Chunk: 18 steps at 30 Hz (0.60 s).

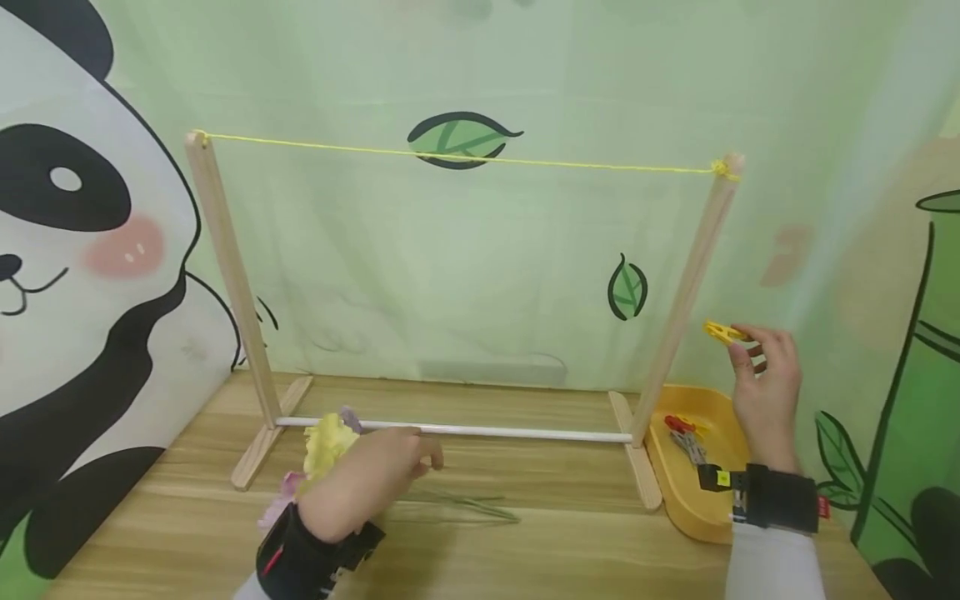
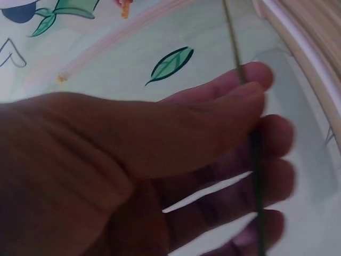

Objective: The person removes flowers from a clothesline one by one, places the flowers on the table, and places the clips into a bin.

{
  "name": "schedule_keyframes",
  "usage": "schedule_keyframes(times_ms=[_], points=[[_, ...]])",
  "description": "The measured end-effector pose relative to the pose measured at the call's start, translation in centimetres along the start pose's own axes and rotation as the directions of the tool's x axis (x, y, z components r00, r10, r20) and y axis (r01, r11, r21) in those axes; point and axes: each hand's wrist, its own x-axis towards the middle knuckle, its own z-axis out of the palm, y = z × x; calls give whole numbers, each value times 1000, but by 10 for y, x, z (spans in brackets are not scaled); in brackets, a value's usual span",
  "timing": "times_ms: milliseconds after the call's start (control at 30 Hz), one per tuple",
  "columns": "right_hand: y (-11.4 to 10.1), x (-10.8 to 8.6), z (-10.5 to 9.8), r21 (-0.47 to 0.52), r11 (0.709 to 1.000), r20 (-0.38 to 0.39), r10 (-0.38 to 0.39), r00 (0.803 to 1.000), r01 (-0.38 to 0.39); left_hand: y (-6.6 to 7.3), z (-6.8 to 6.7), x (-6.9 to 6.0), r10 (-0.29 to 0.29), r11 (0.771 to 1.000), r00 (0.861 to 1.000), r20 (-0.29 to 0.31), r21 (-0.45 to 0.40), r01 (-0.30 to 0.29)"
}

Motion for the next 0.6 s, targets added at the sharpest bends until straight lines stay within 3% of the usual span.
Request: schedule_keyframes(times_ms=[133, 233, 333, 467, 533, 600], points=[[26, -5, 2, -149, 988, 176, 56, 983, -30, 1, 15, -1, 4, 1000, 1000, -4, 31, -4], [42, -8, 2, -240, 970, 322, 122, 939, -43, 1, 27, 1, 9, 997, 999, -51, 82, -5], [51, -9, 3, -299, 950, 453, 222, 864, -87, 0, 38, 3, 14, 979, 996, -89, 202, 4], [57, -9, 1, -357, 926, 597, 329, 731, -125, -2, 49, 6, 25, 926, 989, -148, 375, 33], [59, -9, 0, -373, 920, 649, 352, 674, -121, -3, 54, 6, 22, 915, 986, -166, 401, 47], [61, -10, -1, -382, 917, 684, 366, 632, -117, -3, 59, 7, 21, 906, 984, -178, 419, 57]])
